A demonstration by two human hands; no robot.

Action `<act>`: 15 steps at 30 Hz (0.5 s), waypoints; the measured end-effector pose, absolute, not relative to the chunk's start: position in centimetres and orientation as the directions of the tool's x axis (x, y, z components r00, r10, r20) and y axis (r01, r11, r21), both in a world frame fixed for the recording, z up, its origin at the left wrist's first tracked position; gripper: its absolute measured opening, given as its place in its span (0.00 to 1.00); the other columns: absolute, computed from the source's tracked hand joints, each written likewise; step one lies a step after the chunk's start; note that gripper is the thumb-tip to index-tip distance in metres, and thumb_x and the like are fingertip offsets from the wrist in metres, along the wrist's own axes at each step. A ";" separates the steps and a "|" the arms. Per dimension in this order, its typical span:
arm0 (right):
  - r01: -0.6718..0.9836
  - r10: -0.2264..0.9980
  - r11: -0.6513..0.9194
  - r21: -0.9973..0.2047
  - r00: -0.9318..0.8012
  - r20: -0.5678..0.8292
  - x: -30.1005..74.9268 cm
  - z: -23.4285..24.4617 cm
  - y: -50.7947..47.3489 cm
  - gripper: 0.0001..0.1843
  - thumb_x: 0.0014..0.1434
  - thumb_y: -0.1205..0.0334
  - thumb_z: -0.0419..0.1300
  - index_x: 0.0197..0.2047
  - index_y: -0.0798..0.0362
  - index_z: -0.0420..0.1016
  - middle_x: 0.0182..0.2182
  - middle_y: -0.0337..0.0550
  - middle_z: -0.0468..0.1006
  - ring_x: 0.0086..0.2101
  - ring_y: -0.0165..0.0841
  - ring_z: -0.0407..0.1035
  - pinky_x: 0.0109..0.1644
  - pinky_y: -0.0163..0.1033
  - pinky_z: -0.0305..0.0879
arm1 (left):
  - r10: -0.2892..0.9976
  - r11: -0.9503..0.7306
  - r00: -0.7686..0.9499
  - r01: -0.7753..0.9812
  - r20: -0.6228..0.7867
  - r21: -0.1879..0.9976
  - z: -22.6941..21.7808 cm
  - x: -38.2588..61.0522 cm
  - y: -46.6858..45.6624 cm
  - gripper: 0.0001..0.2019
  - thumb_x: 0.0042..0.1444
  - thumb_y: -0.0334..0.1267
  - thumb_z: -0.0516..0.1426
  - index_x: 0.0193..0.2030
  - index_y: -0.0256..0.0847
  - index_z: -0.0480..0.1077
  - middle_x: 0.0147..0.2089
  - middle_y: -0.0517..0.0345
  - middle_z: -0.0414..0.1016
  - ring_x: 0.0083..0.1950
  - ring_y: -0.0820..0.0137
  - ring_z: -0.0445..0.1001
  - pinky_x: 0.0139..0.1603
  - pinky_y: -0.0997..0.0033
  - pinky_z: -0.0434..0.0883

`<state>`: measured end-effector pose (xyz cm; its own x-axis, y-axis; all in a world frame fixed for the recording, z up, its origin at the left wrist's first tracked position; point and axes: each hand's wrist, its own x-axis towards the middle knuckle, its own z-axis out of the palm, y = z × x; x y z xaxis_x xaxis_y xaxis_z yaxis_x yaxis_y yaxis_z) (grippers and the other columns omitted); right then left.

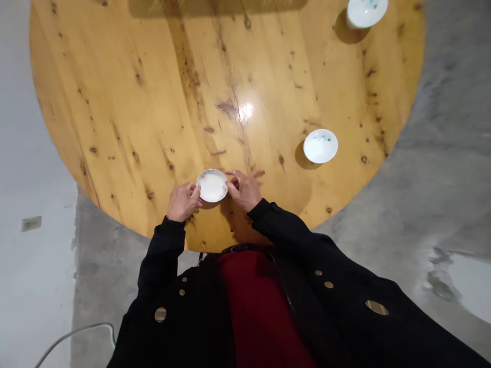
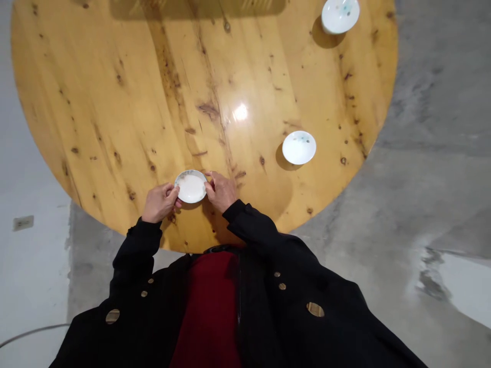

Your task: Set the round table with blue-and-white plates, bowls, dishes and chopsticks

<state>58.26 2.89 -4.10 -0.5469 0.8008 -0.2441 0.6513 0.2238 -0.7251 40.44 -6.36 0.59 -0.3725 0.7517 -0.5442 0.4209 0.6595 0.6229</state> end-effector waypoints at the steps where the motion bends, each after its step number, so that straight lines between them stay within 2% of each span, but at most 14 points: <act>1: 0.657 0.795 0.231 -0.717 -0.553 -0.251 58.2 -4.2 2.8 0.18 0.61 0.63 0.55 0.53 0.57 0.74 0.31 0.44 0.79 0.31 0.34 0.71 0.40 0.39 0.64 | 0.754 0.657 -0.372 0.444 -0.542 0.610 0.7 40.4 -6.3 0.16 0.62 0.42 0.50 0.24 0.41 0.65 0.22 0.59 0.76 0.21 0.70 0.74 0.28 0.72 0.68; 7: 0.682 0.787 0.244 -0.689 -0.555 -0.270 57.8 -4.2 2.6 0.17 0.61 0.64 0.54 0.51 0.56 0.74 0.33 0.45 0.79 0.32 0.34 0.71 0.40 0.38 0.64 | 0.792 0.590 -0.335 0.632 -0.510 0.502 0.4 39.9 -5.7 0.17 0.64 0.41 0.48 0.23 0.42 0.64 0.20 0.59 0.74 0.24 0.67 0.74 0.33 0.70 0.64; 11: 0.704 0.777 0.238 -0.669 -0.551 -0.304 57.3 -3.5 3.1 0.18 0.61 0.65 0.54 0.53 0.56 0.74 0.34 0.45 0.80 0.34 0.35 0.71 0.42 0.39 0.65 | 0.841 0.485 -0.318 0.801 -0.437 0.351 -0.1 39.2 -5.2 0.18 0.63 0.44 0.48 0.23 0.43 0.66 0.25 0.51 0.75 0.30 0.62 0.73 0.32 0.69 0.59; 15: 0.719 0.775 0.192 -0.667 -0.528 -0.346 56.8 -3.0 3.7 0.17 0.62 0.65 0.55 0.53 0.57 0.73 0.35 0.44 0.80 0.35 0.34 0.71 0.44 0.38 0.65 | 0.854 0.433 -0.305 0.866 -0.421 0.251 -0.3 38.4 -4.7 0.19 0.63 0.49 0.48 0.25 0.43 0.69 0.28 0.48 0.77 0.32 0.59 0.74 0.30 0.70 0.56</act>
<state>56.80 3.69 -3.01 -0.5283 0.7754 -0.3460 0.7195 0.1925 -0.6673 38.40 -4.66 -0.27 -0.3054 0.8539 -0.4214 0.8656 0.4334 0.2509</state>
